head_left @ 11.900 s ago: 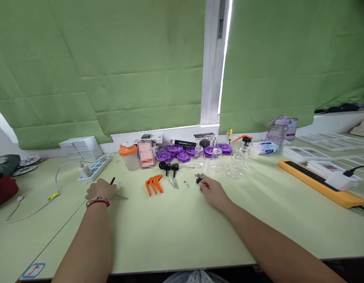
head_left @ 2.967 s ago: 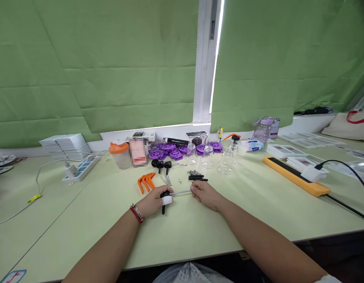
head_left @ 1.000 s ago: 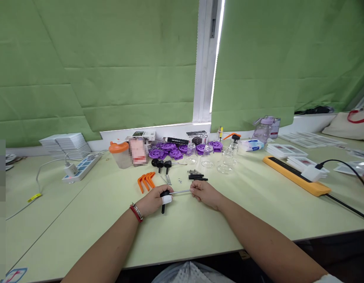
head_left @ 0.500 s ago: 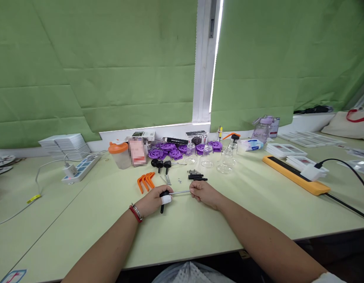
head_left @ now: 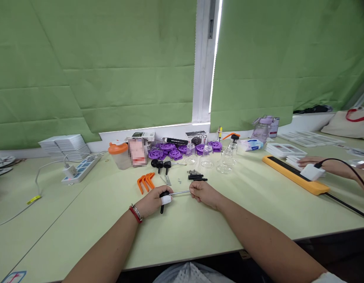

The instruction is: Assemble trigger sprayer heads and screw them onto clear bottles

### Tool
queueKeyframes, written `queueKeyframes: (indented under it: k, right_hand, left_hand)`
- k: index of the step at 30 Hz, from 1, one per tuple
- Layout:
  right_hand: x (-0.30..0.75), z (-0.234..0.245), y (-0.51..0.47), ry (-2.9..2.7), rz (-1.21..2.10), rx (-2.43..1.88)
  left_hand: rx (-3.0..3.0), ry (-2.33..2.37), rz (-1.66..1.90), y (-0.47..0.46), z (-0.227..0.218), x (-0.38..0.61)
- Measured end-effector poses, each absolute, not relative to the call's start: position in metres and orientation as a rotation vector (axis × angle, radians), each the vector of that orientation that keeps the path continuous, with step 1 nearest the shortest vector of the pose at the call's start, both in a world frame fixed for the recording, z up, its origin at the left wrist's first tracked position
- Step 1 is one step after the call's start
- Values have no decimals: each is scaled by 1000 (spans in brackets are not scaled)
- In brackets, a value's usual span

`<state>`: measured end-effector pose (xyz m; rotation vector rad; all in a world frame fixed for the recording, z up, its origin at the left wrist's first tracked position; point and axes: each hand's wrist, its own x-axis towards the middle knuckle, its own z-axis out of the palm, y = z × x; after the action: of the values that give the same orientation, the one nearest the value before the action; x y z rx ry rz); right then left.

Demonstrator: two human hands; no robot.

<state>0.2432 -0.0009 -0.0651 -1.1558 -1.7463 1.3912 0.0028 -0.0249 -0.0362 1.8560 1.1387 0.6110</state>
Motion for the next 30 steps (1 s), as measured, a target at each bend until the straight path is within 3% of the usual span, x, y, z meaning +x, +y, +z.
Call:
queueKeyframes:
  k: [22,30]
  right_hand:
    - [243,-57,-2,-1405,1508,-1198]
    - [241,-59,-2,-1390,1497,-1181]
  left_hand:
    - [1579,1075,802,-20,-38,1]
    - [1724,1164,909,-19,-26,-6]
